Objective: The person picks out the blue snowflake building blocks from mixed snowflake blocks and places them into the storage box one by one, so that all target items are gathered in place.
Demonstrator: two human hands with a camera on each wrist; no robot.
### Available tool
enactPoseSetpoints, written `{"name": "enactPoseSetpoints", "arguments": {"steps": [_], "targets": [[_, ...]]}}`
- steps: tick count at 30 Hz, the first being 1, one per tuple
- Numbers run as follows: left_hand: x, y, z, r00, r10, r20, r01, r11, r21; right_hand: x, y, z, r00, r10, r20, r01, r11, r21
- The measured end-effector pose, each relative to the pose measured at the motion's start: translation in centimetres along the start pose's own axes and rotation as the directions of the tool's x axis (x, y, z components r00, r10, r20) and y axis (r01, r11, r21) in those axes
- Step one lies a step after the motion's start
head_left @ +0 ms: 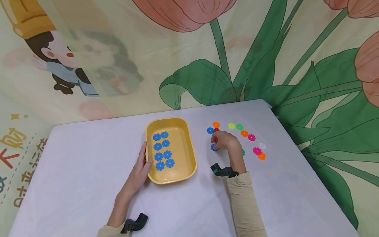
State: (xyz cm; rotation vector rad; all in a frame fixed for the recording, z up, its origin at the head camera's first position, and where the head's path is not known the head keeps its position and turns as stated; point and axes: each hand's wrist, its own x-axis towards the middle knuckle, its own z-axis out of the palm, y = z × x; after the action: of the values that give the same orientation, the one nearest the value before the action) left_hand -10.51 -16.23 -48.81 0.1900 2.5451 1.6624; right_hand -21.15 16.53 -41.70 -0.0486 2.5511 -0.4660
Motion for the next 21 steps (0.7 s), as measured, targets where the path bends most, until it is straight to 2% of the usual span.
{"name": "enactPoseSetpoints", "arguments": {"steps": [10, 21], "targets": [[-0.03, 0.25, 0.02, 1.0, 0.005, 0.003, -0.005, 1.0, 0.011, 0.55, 0.19, 0.75, 1.0, 0.002, -0.007, -0.002, 1.0, -0.015], [-0.09, 0.42, -0.09, 1.0, -0.011, 0.003, 0.011, 1.0, 0.018, 0.66, 0.21, 0.52, 0.999, 0.004, 0.05, -0.003, 1.0, -0.013]]}}
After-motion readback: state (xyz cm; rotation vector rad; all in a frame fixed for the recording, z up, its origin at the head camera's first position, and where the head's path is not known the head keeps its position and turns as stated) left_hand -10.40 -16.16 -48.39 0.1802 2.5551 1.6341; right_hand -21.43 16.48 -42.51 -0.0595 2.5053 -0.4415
